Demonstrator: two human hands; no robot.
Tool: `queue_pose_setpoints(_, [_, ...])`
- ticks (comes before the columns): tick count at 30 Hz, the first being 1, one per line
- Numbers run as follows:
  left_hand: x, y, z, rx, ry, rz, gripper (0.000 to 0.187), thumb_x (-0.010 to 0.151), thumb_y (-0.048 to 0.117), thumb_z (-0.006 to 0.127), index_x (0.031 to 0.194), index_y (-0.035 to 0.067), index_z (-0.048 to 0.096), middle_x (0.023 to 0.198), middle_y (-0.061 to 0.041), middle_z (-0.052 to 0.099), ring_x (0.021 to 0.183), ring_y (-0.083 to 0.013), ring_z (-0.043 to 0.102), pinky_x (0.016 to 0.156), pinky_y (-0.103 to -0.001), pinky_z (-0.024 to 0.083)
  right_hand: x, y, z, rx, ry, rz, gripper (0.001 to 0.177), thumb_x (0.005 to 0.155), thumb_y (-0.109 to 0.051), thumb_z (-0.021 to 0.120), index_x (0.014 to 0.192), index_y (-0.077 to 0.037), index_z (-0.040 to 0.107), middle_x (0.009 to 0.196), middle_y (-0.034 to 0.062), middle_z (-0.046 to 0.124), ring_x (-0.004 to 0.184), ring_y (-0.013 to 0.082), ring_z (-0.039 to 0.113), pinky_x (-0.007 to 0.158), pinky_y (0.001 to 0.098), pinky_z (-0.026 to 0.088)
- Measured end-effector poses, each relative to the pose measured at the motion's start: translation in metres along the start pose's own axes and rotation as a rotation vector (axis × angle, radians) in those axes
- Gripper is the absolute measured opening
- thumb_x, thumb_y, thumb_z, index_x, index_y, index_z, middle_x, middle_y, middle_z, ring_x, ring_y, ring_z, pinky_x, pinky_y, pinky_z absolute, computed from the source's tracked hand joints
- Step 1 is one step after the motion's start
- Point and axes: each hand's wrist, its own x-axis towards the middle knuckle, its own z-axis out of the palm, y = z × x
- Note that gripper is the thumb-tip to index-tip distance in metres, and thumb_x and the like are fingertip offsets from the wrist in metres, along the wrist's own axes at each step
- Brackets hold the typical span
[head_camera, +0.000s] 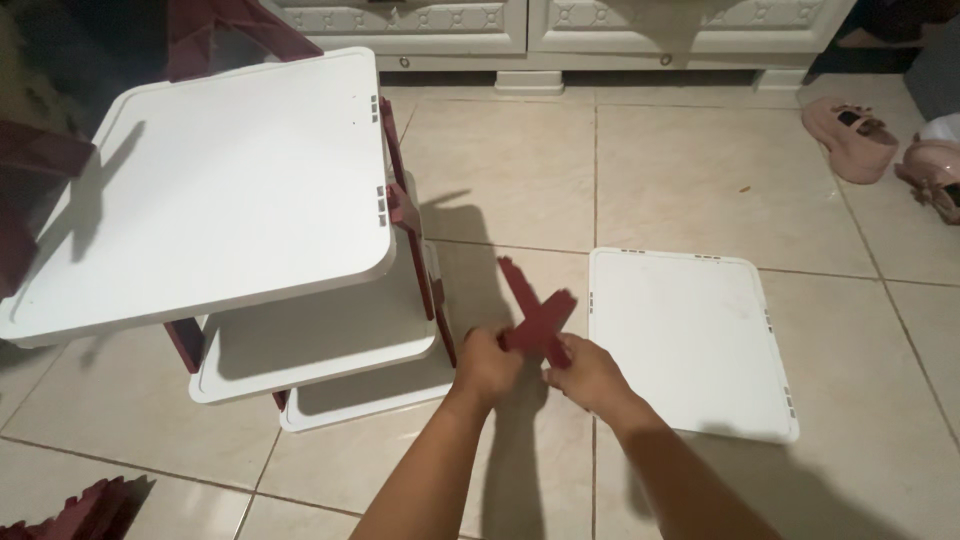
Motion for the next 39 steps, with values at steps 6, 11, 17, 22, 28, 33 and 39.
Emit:
queue_pose_setpoints(6, [-0.018, 0.01, 0.002, 0.17, -0.156, -0.085, 0.038, 0.086, 0.031, 0.078, 0.109, 0.001, 0.072, 0.108, -0.02, 0.072, 0.102, -0.0323, 0.072, 0.089, -0.04, 0.054, 0.003, 0.029, 0.001, -0.275, 0.084, 0.06, 0.045, 0.076, -0.019, 0.081, 0.117, -0.004, 0.068, 0.1, 0.0169, 0.076, 0.095, 0.031, 0.074, 0.085, 0.0394, 0.057])
queue_pose_setpoints(11, [-0.022, 0.008, 0.01, 0.267, -0.266, 0.025, 0.034, 0.084, 0.022, 0.071, 0.112, 0.004, 0.069, 0.112, -0.02, 0.07, 0.107, -0.0352, 0.069, 0.093, -0.042, 0.053, -0.008, 0.031, -0.018, -0.41, 0.104, 0.08, 0.044, 0.074, -0.02, 0.083, 0.113, -0.003, 0.07, 0.101, 0.0169, 0.076, 0.098, 0.0334, 0.072, 0.087, 0.041, 0.056])
queue_pose_setpoints(17, [-0.03, 0.023, 0.008, 0.362, -0.279, 0.063, 0.032, 0.092, 0.025, 0.064, 0.12, 0.009, 0.065, 0.124, -0.019, 0.062, 0.119, -0.0374, 0.061, 0.1, -0.043, 0.05, -0.02, 0.01, -0.028, -0.399, 0.053, 0.169, 0.058, 0.079, -0.023, 0.081, 0.131, -0.005, 0.062, 0.108, 0.0184, 0.074, 0.1, 0.0331, 0.074, 0.088, 0.0409, 0.058])
queue_pose_setpoints(22, [-0.047, 0.055, -0.025, 0.407, -0.286, 0.061, 0.039, 0.093, 0.028, 0.066, 0.129, 0.013, 0.062, 0.133, -0.018, 0.057, 0.125, -0.0367, 0.058, 0.104, -0.043, 0.049, -0.016, -0.015, -0.04, -0.356, 0.163, 0.049, 0.056, 0.083, -0.021, 0.075, 0.135, -0.008, 0.063, 0.12, 0.0156, 0.07, 0.108, 0.0307, 0.069, 0.094, 0.0384, 0.055])
queue_pose_setpoints(28, [-0.069, 0.089, -0.063, 0.392, -0.258, 0.047, 0.057, 0.089, 0.014, 0.063, 0.145, 0.018, 0.053, 0.148, -0.013, 0.048, 0.134, -0.0355, 0.051, 0.109, -0.042, 0.047, -0.018, -0.071, -0.058, -0.273, 0.267, 0.007, 0.05, 0.087, -0.021, 0.066, 0.136, -0.011, 0.065, 0.115, 0.0126, 0.077, 0.107, 0.0269, 0.073, 0.097, 0.0361, 0.055])
queue_pose_setpoints(33, [-0.089, 0.11, -0.087, 0.39, -0.247, 0.086, 0.066, 0.086, 0.006, 0.061, 0.151, 0.014, 0.048, 0.152, -0.014, 0.045, 0.139, -0.035, 0.048, 0.112, -0.042, 0.046, -0.038, -0.127, -0.068, -0.258, 0.32, -0.056, 0.047, 0.088, -0.022, 0.065, 0.135, -0.013, 0.065, 0.12, 0.0104, 0.074, 0.108, 0.0281, 0.071, 0.095, 0.0379, 0.054])
queue_pose_setpoints(39, [-0.107, 0.124, -0.126, 0.378, -0.206, 0.083, 0.067, 0.089, 0.011, 0.06, 0.153, 0.017, 0.043, 0.158, -0.013, 0.041, 0.141, -0.0351, 0.045, 0.114, -0.043, 0.043, -0.058, -0.18, -0.075, -0.284, 0.397, -0.222, 0.041, 0.089, -0.022, 0.064, 0.128, -0.011, 0.069, 0.113, 0.0117, 0.076, 0.103, 0.0286, 0.073, 0.093, 0.0382, 0.056])
